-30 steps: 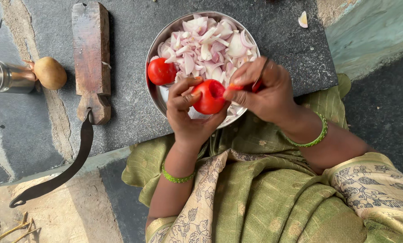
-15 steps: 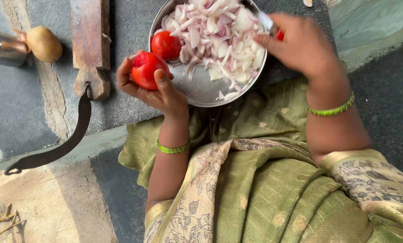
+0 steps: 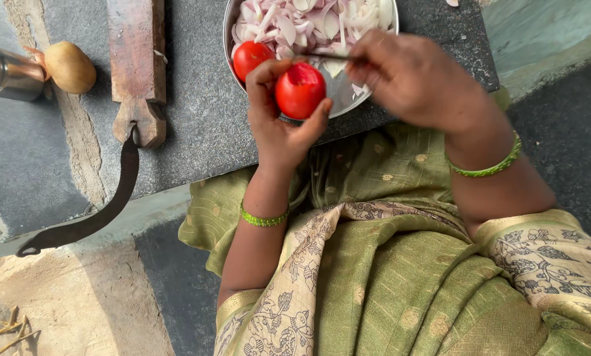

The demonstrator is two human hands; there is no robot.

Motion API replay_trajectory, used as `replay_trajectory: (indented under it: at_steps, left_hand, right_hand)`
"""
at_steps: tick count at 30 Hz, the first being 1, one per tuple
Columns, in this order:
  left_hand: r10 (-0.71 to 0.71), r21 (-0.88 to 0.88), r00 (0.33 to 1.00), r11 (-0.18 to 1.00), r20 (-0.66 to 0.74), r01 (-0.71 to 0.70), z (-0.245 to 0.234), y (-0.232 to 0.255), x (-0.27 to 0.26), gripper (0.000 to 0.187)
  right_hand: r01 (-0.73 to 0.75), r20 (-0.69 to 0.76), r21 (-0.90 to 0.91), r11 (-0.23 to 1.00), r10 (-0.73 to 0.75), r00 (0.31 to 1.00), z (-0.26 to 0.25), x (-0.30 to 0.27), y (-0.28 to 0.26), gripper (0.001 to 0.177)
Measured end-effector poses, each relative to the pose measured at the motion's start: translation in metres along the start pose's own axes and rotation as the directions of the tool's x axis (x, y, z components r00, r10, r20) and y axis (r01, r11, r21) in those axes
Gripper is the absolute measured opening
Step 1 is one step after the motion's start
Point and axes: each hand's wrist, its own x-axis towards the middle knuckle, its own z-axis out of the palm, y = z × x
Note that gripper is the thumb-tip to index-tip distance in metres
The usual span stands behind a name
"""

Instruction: The person chops onions and tomatoes into small pieces using a stationary blade and a small knife, placing the sliced pieces into a metal bowl.

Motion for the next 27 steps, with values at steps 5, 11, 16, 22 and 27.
replay_trajectory:
  at_steps: [5, 11, 16, 22, 27]
  left_hand:
    - [-0.139, -0.041, 0.981, 0.989, 0.137, 0.145, 0.002, 0.026, -0.002, 0.065]
    - [-0.211, -0.095, 0.958, 0.968, 0.193, 0.232, 0.0, 0.033, 0.002, 0.057]
    - [-0.177, -0.138, 0.982, 0.973, 0.064, 0.185, 0.011, 0.028, -0.003, 0.05]
    - [-0.032, -0.063, 0.944, 0.998, -0.33, 0.012, 0.06, 0.025, -0.009, 0.057]
    - [-0.231, -0.609, 0.97, 0.781, -0.075, 0.139, 0.053, 0.028, -0.005, 0.094]
  right_hand:
    - [0.165, 0.056, -0.15, 0.975, -0.158, 0.986, -0.007, 0.018, -0.032, 0.049]
    - [0.243, 0.126, -0.227, 0.943, -0.219, 0.968, 0.0, 0.024, -0.027, 0.065]
    - [0.062, 0.15, -0.07, 0.996, -0.051, 0.987, 0.022, 0.018, -0.022, 0.059]
    - [0.0, -0.147, 0.301, 0.954, 0.046, 0.988, 0.057, -0.007, -0.043, 0.047]
    - [-0.09, -0.026, 0.447, 0.89, 0.114, 0.993, 0.041, -0.015, -0.023, 0.053]
